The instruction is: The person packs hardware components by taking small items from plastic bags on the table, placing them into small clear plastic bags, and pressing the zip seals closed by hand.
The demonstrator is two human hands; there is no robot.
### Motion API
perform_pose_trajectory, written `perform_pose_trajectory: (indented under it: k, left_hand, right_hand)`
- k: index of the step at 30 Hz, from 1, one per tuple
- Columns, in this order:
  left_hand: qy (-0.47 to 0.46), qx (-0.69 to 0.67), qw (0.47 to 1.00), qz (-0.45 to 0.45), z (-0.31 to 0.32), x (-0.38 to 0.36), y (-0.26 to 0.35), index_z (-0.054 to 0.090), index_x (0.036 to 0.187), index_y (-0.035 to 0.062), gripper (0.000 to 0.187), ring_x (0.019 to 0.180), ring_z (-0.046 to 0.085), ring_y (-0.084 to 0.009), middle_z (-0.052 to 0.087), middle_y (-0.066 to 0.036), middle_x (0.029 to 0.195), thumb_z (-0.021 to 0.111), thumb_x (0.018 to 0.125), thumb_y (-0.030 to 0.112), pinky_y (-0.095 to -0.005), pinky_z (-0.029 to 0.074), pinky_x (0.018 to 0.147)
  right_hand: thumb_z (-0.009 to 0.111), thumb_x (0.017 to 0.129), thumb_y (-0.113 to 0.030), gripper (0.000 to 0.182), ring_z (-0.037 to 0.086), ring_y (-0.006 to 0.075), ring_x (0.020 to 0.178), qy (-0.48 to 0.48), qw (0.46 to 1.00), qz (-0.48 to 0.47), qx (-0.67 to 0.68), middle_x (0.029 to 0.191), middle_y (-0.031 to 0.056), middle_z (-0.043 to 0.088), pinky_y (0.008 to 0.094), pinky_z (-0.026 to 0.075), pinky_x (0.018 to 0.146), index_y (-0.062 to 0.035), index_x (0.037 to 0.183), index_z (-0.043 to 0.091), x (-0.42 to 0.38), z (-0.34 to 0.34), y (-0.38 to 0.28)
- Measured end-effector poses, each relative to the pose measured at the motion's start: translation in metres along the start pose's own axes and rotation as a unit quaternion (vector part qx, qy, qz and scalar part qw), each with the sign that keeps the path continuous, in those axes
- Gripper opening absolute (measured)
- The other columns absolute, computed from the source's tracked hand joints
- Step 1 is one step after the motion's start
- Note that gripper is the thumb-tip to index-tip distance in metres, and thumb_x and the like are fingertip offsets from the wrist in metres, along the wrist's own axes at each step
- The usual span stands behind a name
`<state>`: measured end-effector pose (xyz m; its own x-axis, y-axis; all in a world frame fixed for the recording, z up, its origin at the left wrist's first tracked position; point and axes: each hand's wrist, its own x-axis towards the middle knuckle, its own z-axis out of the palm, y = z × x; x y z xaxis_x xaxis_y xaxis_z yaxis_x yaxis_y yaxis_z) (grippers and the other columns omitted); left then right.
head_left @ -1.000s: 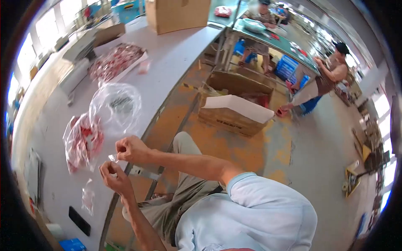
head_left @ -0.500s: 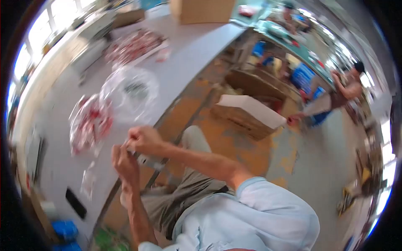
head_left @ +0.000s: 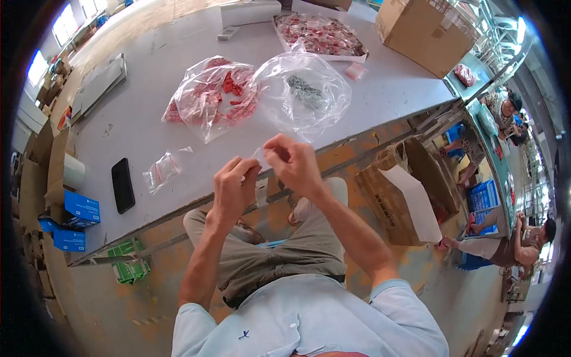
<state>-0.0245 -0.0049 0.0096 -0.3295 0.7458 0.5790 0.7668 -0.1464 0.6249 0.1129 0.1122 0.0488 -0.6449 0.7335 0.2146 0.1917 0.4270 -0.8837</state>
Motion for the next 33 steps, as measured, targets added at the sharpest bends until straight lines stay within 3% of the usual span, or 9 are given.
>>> perform_pose_trajectory:
  k: [5, 7, 8, 9, 15, 17, 22, 27, 33]
  left_hand:
    - [0.016, -0.076, 0.997, -0.020, 0.004, 0.001, -0.017, 0.072, 0.103, -0.0004, 0.012, 0.077, 0.070, -0.0249, 0.070, -0.014, 0.088, 0.072, 0.091, 0.000, -0.0348, 0.055, 0.071]
    - [0.032, -0.090, 0.995, -0.025, 0.011, 0.005, -0.022, 0.071, 0.102, -0.0009, 0.010, 0.077, 0.069, -0.0290, 0.068, -0.015, 0.087, 0.071, 0.092, 0.001, -0.0365, 0.054, 0.070]
    - [0.040, -0.103, 0.993, -0.033, 0.013, 0.007, -0.025, 0.070, 0.101, -0.0013, 0.009, 0.077, 0.068, -0.0332, 0.067, -0.016, 0.087, 0.070, 0.092, 0.002, -0.0382, 0.053, 0.069]
    - [0.042, -0.102, 0.993, -0.034, 0.013, 0.009, -0.028, 0.070, 0.101, -0.0013, 0.009, 0.077, 0.068, -0.0332, 0.067, -0.016, 0.087, 0.070, 0.092, 0.002, -0.0382, 0.053, 0.069]
    - [0.065, -0.049, 0.991, -0.104, 0.022, 0.007, -0.050, 0.069, 0.101, -0.0015, 0.008, 0.067, 0.059, -0.0212, 0.063, -0.012, 0.081, 0.070, 0.094, 0.001, -0.0328, 0.050, 0.064]
    - [0.106, -0.059, 0.990, -0.076, 0.026, 0.013, -0.048, 0.069, 0.101, -0.0013, 0.007, 0.064, 0.056, -0.0204, 0.061, -0.013, 0.080, 0.069, 0.094, 0.002, -0.0329, 0.048, 0.061]
    - [0.074, -0.034, 0.993, -0.082, 0.029, 0.013, -0.055, 0.069, 0.101, -0.0014, 0.007, 0.064, 0.057, -0.0196, 0.061, -0.013, 0.080, 0.070, 0.094, 0.002, -0.0321, 0.048, 0.061]
    - [0.080, -0.026, 0.994, -0.074, 0.035, 0.009, -0.061, 0.071, 0.102, -0.0005, 0.009, 0.068, 0.061, -0.0186, 0.066, -0.009, 0.083, 0.071, 0.092, 0.000, -0.0307, 0.050, 0.063]
    - [0.078, -0.031, 0.994, -0.071, 0.035, 0.010, -0.059, 0.071, 0.102, -0.0009, 0.010, 0.069, 0.062, -0.0190, 0.066, -0.010, 0.083, 0.072, 0.092, 0.000, -0.0311, 0.051, 0.063]
  right_hand:
    - [0.064, 0.093, -0.009, 0.015, 0.073, 0.0259, 0.078, 0.001, 0.999, -0.039, -0.038, 0.089, 0.0182, 0.074, 0.0350, 0.057, 0.072, -0.0010, 0.103, 0.073, 0.050, -0.053, 0.016]
    - [0.064, 0.093, -0.010, 0.016, 0.074, 0.0352, 0.087, 0.032, 0.977, -0.128, -0.167, 0.095, 0.0212, 0.075, 0.0405, 0.058, 0.078, -0.0013, 0.103, 0.074, 0.094, -0.073, 0.037]
    - [0.063, 0.094, -0.008, 0.018, 0.075, 0.0295, 0.082, 0.034, 0.954, -0.166, -0.246, 0.091, 0.0197, 0.075, 0.0387, 0.058, 0.076, -0.0015, 0.105, 0.075, 0.119, -0.080, 0.053]
    - [0.065, 0.091, -0.011, 0.020, 0.074, 0.0382, 0.091, 0.024, 0.938, -0.183, -0.292, 0.097, 0.0229, 0.074, 0.0457, 0.057, 0.083, -0.0024, 0.105, 0.076, 0.144, -0.086, 0.069]
    - [0.066, 0.084, -0.019, 0.019, 0.071, 0.0428, 0.095, -0.058, 0.857, -0.121, -0.498, 0.093, 0.0260, 0.073, 0.0489, 0.057, 0.087, -0.0032, 0.092, 0.071, 0.250, -0.091, 0.137]
    - [0.069, 0.086, -0.024, 0.027, 0.071, 0.0391, 0.103, -0.081, 0.864, -0.160, -0.471, 0.100, 0.0245, 0.074, 0.0480, 0.053, 0.095, -0.0068, 0.105, 0.076, 0.269, -0.089, 0.166]
    - [0.069, 0.082, -0.023, 0.027, 0.070, 0.0274, 0.085, -0.241, 0.905, -0.065, -0.344, 0.088, 0.0154, 0.073, 0.0410, 0.054, 0.079, -0.0031, 0.099, 0.072, 0.281, -0.085, 0.166]
    - [0.066, 0.090, -0.022, 0.022, 0.068, 0.0242, 0.083, -0.190, 0.875, -0.052, -0.442, 0.088, 0.0112, 0.072, 0.0402, 0.053, 0.079, -0.0045, 0.102, 0.069, 0.270, -0.091, 0.173]
    - [0.066, 0.097, -0.025, 0.021, 0.062, 0.0112, 0.074, -0.098, 0.933, -0.052, -0.342, 0.084, 0.0022, 0.068, 0.0304, 0.051, 0.071, -0.0058, 0.104, 0.070, 0.256, -0.106, 0.162]
